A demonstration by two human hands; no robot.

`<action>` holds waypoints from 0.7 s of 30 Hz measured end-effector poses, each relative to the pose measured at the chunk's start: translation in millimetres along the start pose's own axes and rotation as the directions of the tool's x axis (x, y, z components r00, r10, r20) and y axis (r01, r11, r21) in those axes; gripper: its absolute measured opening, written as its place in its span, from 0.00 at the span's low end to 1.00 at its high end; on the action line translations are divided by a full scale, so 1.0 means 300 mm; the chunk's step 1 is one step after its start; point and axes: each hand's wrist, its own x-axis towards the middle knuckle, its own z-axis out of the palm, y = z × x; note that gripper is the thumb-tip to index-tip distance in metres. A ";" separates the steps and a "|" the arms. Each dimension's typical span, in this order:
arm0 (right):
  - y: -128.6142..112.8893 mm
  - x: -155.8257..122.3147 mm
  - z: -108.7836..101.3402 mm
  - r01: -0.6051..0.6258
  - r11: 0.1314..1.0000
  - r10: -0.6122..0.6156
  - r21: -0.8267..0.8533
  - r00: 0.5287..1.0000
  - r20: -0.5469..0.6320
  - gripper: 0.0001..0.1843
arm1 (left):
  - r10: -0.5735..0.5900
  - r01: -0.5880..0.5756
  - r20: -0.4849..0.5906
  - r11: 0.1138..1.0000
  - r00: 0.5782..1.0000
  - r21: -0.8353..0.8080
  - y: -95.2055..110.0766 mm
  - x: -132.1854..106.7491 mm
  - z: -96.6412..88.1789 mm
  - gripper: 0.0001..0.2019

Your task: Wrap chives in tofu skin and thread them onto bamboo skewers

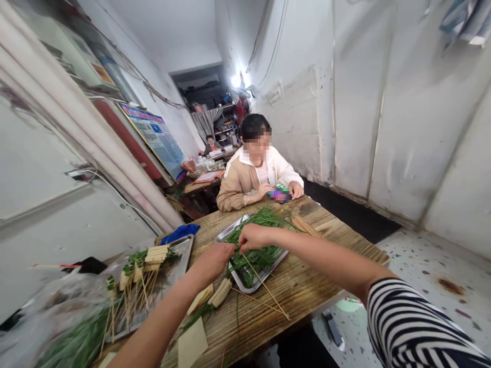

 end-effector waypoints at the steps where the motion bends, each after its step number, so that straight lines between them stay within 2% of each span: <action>1: -0.004 -0.008 -0.009 -0.007 0.999 0.008 0.053 1.000 -0.021 0.07 | 0.002 -0.002 -0.015 1.000 1.000 -0.026 0.001 -0.007 0.006 0.12; 3: -0.014 -0.023 -0.030 -0.038 0.982 0.045 0.184 0.998 -0.033 0.08 | -0.005 -0.006 -0.086 0.991 0.996 -0.135 0.006 -0.026 0.016 0.14; 5: -0.026 -0.037 -0.050 -0.091 0.945 0.092 0.314 0.996 0.010 0.10 | -0.040 -0.019 -0.187 0.953 0.982 -0.303 0.016 -0.046 0.023 0.17; 8: -0.043 -0.044 -0.067 -0.123 0.893 0.117 0.433 0.992 0.040 0.09 | -0.146 -0.031 -0.286 0.846 0.947 -0.533 0.031 -0.061 0.029 0.21; 11: -0.058 -0.035 -0.065 -0.118 0.866 0.150 0.486 0.988 -0.028 0.06 | -0.246 -0.038 -0.330 0.748 0.912 -0.662 0.037 -0.054 0.033 0.22; 15: -0.078 -0.014 -0.050 -0.128 0.800 0.238 0.587 0.964 -0.115 0.07 | -0.336 -0.071 -0.404 0.689 0.851 -0.722 0.031 -0.028 0.039 0.20; 21: -0.125 0.010 -0.019 -0.077 0.618 0.368 0.782 0.907 -0.202 0.09 | -0.422 -0.071 -0.520 0.723 0.743 -0.687 0.062 0.011 0.062 0.18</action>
